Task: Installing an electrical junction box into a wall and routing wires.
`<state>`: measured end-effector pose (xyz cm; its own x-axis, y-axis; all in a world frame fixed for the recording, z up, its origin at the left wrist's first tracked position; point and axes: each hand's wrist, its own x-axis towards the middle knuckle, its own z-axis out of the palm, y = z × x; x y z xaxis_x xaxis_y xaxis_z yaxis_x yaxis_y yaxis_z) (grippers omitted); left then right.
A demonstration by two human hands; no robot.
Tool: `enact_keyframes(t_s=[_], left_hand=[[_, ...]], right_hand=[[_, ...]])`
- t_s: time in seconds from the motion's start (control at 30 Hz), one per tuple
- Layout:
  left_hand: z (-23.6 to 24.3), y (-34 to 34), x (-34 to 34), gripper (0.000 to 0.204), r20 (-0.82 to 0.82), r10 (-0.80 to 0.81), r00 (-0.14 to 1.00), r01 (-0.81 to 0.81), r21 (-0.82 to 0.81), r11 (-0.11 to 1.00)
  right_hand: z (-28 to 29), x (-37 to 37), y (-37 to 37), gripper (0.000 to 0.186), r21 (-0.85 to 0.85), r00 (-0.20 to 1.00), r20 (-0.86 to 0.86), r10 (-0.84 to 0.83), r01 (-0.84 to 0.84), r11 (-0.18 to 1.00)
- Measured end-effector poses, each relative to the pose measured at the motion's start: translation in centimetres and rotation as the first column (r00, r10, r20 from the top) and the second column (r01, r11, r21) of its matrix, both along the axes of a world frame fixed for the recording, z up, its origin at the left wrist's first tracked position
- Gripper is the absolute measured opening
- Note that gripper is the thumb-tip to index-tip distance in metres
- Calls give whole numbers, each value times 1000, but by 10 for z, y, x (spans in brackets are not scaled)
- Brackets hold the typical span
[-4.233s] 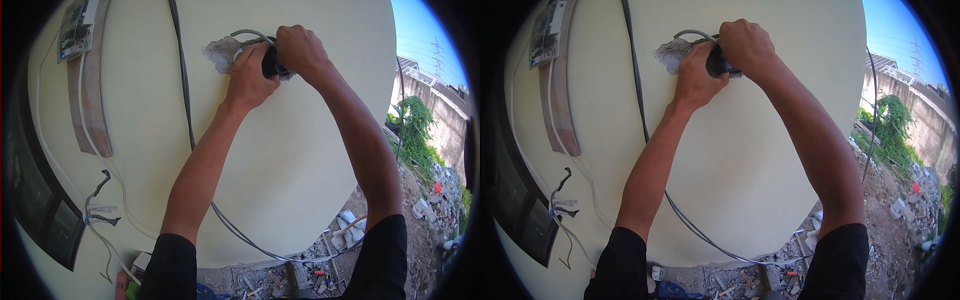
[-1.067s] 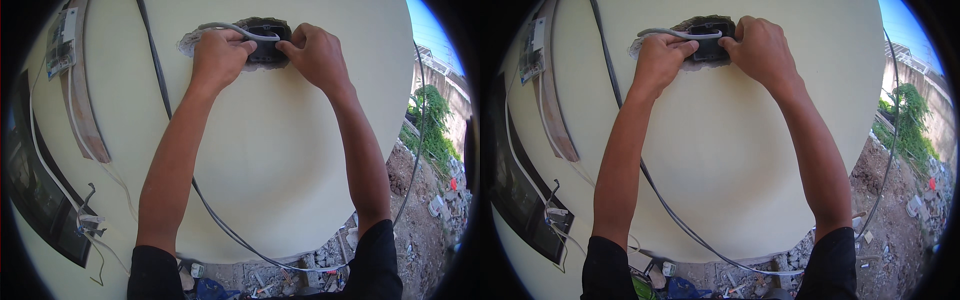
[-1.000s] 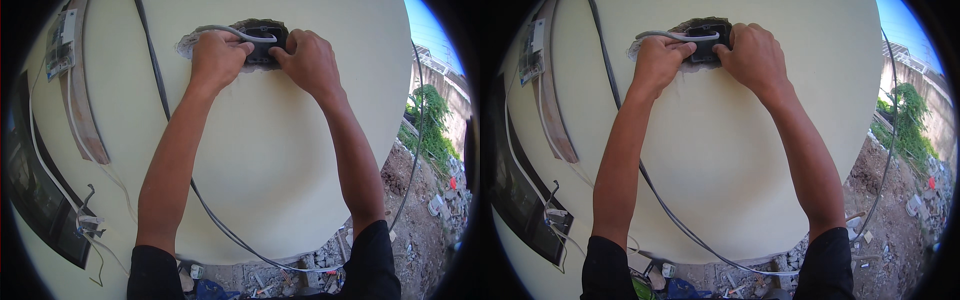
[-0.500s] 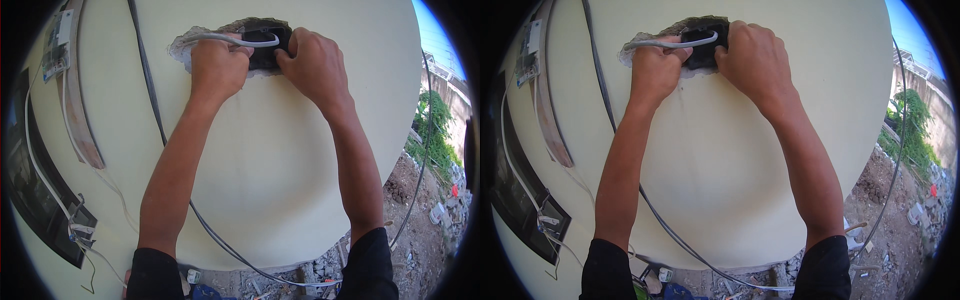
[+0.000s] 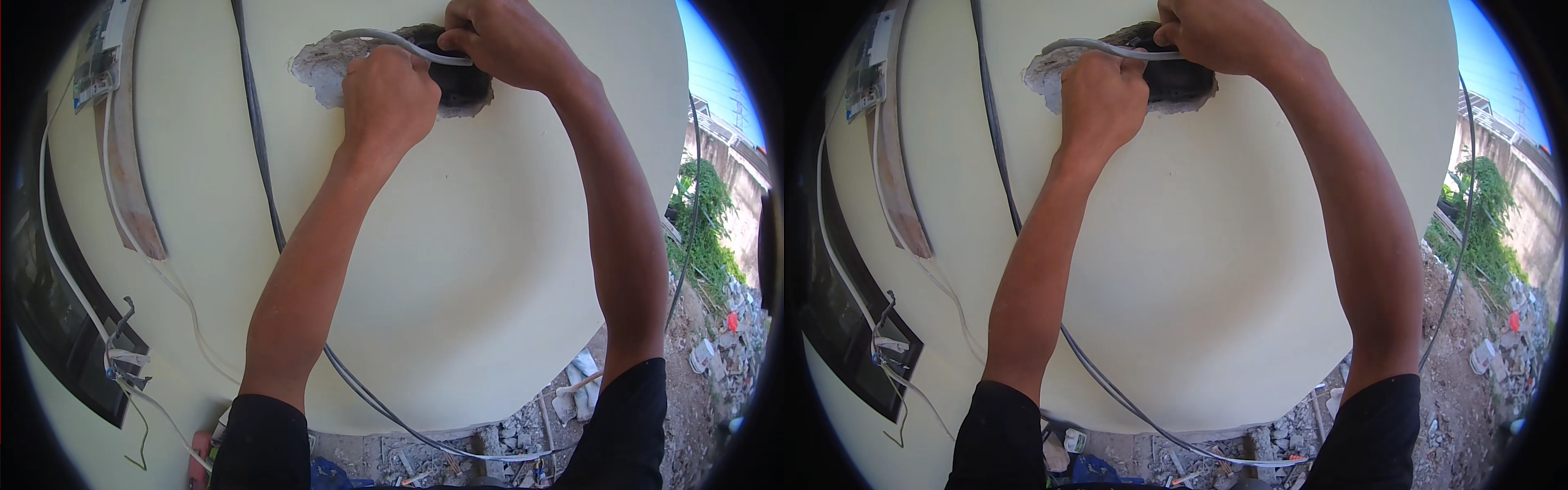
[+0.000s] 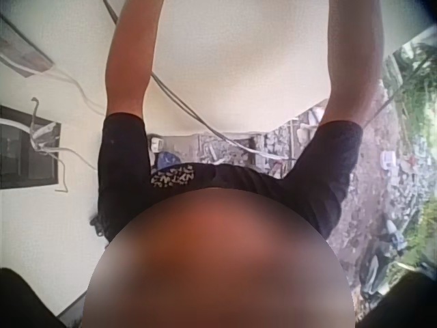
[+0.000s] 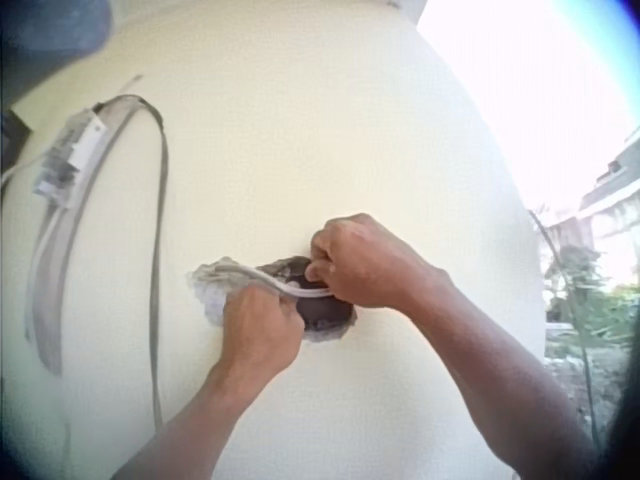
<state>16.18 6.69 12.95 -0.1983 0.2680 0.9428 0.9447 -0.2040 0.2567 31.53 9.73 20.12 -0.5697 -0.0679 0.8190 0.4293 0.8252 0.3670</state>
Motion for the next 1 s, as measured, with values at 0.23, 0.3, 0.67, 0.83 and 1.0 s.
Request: enact_keyframes(t_s=[0.23, 0.3, 0.67, 0.83, 1.0], left_hand=[[11, -12, 4, 28, 113, -123, 986, 124, -3, 992], [8, -15, 2, 30, 149, -152, 977, 160, -48, 986], [-35, 37, 1, 29, -138, 245, 960, -156, 462, 873], [-20, 23, -1, 14, -115, 97, 989, -61, 283, 957], [-19, 15, -5, 25, -217, 63, 974, 4, 293, 956]], right_hand=[[-8, 5, 23, 26, 208, 987, 22, 160, -161, 965], [5, -10, -6, 27, -31, 992, 56, -109, 111, 993], [-1, -8, 19, 36, 626, 1000, 11, -10, 1, 780], [-7, -8, 23, 34, 525, 992, 90, -87, 27, 851], [14, -22, -30, 25, 248, 838, 178, -516, 469, 847]])
